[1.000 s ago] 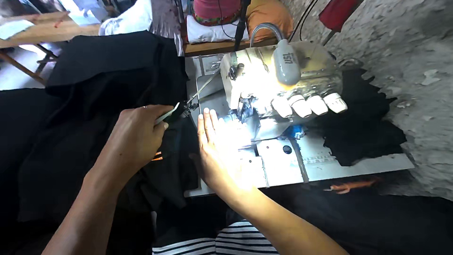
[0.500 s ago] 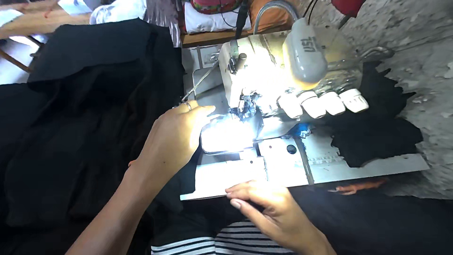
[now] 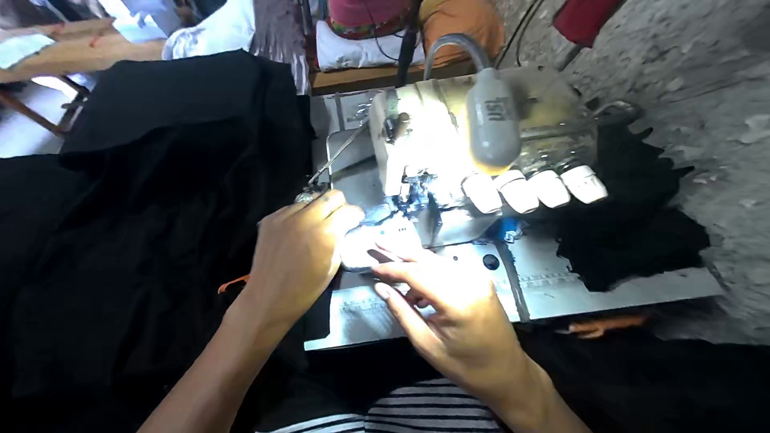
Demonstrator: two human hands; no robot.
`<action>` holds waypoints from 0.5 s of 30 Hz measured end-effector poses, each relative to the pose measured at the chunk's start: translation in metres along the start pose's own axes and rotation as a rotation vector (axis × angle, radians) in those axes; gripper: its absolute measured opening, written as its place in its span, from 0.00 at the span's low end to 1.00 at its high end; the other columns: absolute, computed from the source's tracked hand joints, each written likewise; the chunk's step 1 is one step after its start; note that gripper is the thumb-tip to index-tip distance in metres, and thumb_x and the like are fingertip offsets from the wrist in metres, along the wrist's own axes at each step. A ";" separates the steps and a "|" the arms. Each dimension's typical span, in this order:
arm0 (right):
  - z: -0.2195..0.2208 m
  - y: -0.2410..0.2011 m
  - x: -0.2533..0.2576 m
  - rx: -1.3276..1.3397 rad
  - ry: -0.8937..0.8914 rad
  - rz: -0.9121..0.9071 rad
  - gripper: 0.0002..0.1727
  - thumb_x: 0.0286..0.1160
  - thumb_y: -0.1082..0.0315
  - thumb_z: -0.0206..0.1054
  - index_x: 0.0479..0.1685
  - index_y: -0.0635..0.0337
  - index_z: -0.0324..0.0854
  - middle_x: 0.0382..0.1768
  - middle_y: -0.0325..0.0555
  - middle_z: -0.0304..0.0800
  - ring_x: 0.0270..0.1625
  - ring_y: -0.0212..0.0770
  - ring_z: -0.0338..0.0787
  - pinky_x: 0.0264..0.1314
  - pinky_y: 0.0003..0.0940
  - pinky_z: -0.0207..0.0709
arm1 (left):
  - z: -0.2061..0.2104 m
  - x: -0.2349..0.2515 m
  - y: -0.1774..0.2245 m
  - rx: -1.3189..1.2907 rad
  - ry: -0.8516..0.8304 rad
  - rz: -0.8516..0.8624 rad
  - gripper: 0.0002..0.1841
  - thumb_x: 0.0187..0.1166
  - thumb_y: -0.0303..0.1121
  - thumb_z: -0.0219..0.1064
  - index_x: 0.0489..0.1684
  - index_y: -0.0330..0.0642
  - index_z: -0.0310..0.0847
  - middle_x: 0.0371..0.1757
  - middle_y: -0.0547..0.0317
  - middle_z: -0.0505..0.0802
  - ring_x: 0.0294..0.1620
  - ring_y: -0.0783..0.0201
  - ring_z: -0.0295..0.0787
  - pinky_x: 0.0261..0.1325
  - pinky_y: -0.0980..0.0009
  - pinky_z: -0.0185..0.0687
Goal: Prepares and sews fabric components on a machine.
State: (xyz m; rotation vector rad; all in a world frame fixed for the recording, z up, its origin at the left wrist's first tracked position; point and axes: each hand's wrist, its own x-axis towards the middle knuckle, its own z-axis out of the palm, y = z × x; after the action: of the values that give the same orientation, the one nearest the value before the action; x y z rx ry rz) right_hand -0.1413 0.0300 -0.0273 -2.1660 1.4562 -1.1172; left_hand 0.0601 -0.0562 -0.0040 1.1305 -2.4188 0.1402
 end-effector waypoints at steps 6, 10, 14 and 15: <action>0.035 -0.012 0.004 -0.308 -0.045 0.059 0.17 0.78 0.51 0.65 0.45 0.54 0.89 0.30 0.37 0.89 0.27 0.38 0.89 0.22 0.35 0.80 | -0.002 -0.018 -0.007 -0.062 -0.006 -0.046 0.12 0.83 0.32 0.61 0.44 0.52 0.94 0.40 0.65 0.92 0.41 0.66 0.90 0.40 0.64 0.83; 0.039 -0.015 0.006 -0.262 -0.041 0.096 0.16 0.77 0.51 0.66 0.47 0.53 0.88 0.31 0.37 0.89 0.25 0.38 0.88 0.20 0.35 0.79 | -0.016 -0.009 -0.051 -0.138 0.014 -0.246 0.14 0.87 0.41 0.63 0.60 0.48 0.91 0.53 0.55 0.93 0.49 0.59 0.92 0.50 0.54 0.89; 0.050 -0.025 0.012 -0.173 -0.146 0.147 0.18 0.79 0.52 0.67 0.56 0.55 0.86 0.56 0.47 0.91 0.28 0.42 0.91 0.24 0.41 0.84 | 0.003 0.009 -0.076 -0.289 -0.079 -0.423 0.20 0.77 0.44 0.76 0.64 0.48 0.88 0.56 0.52 0.93 0.53 0.56 0.91 0.57 0.49 0.87; 0.051 -0.029 0.014 -0.148 -0.189 0.172 0.19 0.80 0.51 0.67 0.58 0.55 0.86 0.69 0.49 0.86 0.31 0.43 0.92 0.26 0.42 0.85 | 0.007 0.011 -0.079 -0.306 -0.088 -0.455 0.16 0.79 0.42 0.75 0.60 0.48 0.90 0.51 0.54 0.95 0.50 0.58 0.93 0.56 0.50 0.88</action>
State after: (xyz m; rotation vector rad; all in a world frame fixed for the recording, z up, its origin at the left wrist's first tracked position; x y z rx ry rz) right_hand -0.0820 0.0218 -0.0365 -2.1262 1.6465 -0.7470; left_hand 0.1105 -0.1183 -0.0132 1.5191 -2.0926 -0.4170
